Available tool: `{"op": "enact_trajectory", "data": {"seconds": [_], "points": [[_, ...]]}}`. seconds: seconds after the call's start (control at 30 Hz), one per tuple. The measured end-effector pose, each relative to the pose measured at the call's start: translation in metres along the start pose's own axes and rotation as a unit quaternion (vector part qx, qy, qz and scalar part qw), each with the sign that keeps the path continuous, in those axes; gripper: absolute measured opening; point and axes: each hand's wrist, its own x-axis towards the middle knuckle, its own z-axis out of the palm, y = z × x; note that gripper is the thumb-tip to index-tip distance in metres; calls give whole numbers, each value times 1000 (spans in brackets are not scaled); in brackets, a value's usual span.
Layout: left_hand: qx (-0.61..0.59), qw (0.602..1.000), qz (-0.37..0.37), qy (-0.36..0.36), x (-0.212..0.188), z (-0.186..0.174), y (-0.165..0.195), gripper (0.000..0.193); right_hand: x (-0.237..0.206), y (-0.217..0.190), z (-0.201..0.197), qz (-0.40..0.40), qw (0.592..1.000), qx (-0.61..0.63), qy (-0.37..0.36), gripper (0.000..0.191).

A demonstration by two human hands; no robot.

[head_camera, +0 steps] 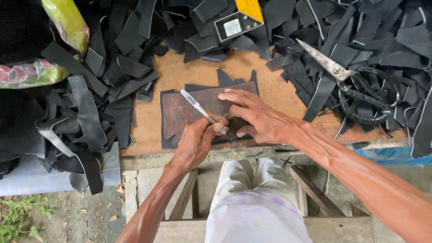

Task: The person marks a piece of leather using a pen and a template, aligns the template on another piece of leather, and then cuts the leather using shears.

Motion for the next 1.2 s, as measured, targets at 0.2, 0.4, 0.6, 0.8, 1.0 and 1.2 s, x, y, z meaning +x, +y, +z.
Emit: {"op": "enact_trajectory", "data": {"seconds": [0.2, 0.4, 0.6, 0.8, 1.0, 1.2], "points": [[60, 998, -6, -11, 1, 0, 11, 30, -28, -11, -7, 72, 987, 30, 138, 60], [50, 997, -44, -35, 3, -3, 10, 30, -66, -18, 6, 247, 954, 91, 142, 79], [48, 998, -25, -36, 5, -4, 12, 32, -63, -18, 20, 214, 957, 54, 189, 75], [54, 997, -39, -42, 7, -5, 13, 32, -57, -17, 9, 192, 976, -60, 86, 64], [32, 999, -14, -28, 3, -3, 9, 29, -43, 5, 10, 104, 986, -121, 56, 47], [110, 991, 74, -3, -1, 2, 6, 18, -29, 16, 1, 84, 996, -27, -5, 48]]}}
